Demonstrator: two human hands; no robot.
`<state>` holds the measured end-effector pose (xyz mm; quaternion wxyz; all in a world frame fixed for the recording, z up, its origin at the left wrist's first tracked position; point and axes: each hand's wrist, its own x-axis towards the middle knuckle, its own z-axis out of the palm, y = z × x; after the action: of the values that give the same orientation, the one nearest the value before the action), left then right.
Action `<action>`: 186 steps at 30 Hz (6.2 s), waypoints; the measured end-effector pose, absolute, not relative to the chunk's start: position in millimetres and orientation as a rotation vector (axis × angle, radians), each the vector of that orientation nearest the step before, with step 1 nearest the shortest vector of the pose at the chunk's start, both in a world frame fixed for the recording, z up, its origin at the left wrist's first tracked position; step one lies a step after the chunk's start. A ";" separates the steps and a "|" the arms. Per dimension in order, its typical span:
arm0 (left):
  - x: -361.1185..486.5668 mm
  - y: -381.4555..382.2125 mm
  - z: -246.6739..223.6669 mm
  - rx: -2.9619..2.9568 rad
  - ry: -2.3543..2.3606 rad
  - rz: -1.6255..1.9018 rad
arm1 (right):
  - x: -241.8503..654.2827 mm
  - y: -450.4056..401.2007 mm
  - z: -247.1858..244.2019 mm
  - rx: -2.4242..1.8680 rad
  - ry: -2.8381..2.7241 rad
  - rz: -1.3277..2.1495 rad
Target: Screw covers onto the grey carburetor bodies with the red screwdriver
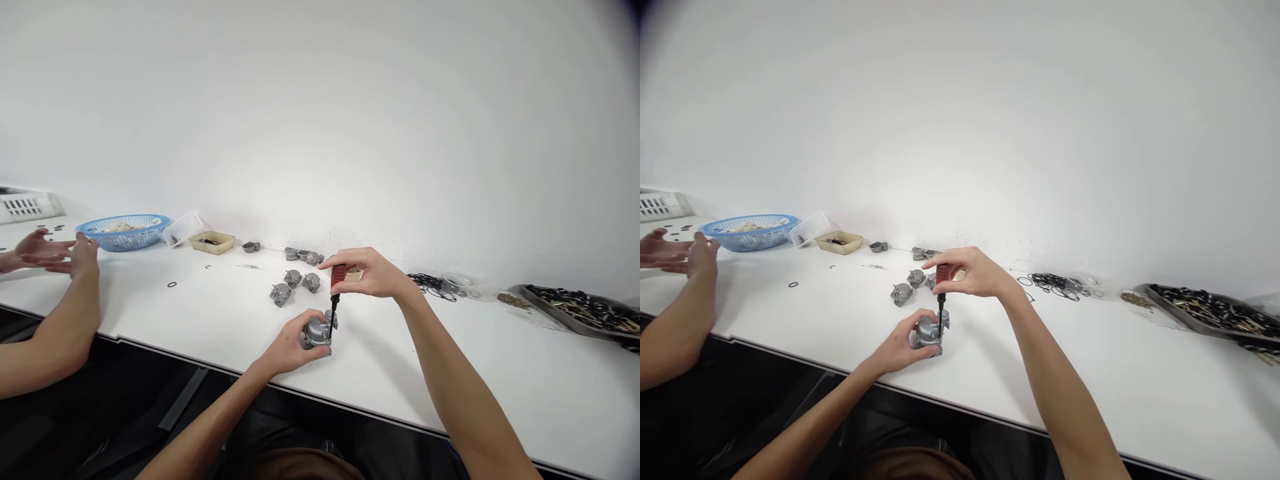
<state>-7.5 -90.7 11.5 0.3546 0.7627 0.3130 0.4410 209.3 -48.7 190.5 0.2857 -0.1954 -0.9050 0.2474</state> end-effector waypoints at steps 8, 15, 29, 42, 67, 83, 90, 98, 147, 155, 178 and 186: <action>-8.7 -91.6 11.2 1.980 0.810 1.153 | 210.2 -52.0 192.6 -0.382 -2.475 0.887; -8.4 -92.0 12.0 2.009 0.808 1.164 | 208.6 -48.1 191.4 -0.548 -2.440 0.657; -8.5 -89.8 9.9 2.030 0.829 1.171 | 209.6 -52.7 193.5 -0.513 -2.498 0.615; -8.3 -93.4 14.5 2.002 0.847 1.148 | 213.1 -54.7 195.9 -0.586 -2.505 0.701; -9.0 -91.6 10.9 2.021 0.847 1.144 | 211.2 -54.4 195.8 -0.743 -2.523 0.578; -8.4 -92.0 13.0 2.002 0.842 1.138 | 209.4 -52.1 193.4 -0.697 -2.546 0.574; -7.7 -92.0 13.1 2.007 0.833 1.149 | 214.5 -57.6 197.9 -0.563 -2.598 0.733; -8.4 -92.2 14.5 1.985 0.808 1.149 | 212.0 -55.0 196.9 -0.760 -2.582 0.639; -7.2 -87.4 8.9 1.970 0.755 1.149 | 209.6 -80.3 204.7 -0.574 -2.728 0.314; -7.6 -87.6 9.8 1.964 0.767 1.143 | 204.0 -80.5 203.4 -0.674 -2.700 0.305; -11.6 -88.6 7.4 1.947 0.799 1.115 | 213.1 -65.6 201.4 -0.561 -2.590 0.777; -10.9 -88.9 9.5 1.948 0.815 1.107 | 212.4 -57.0 196.1 -0.594 -2.504 0.749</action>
<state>-10.9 -88.9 9.5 0.3696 0.7591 0.3177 0.4316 212.4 -57.0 196.1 0.2286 -0.2159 -0.9094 0.2721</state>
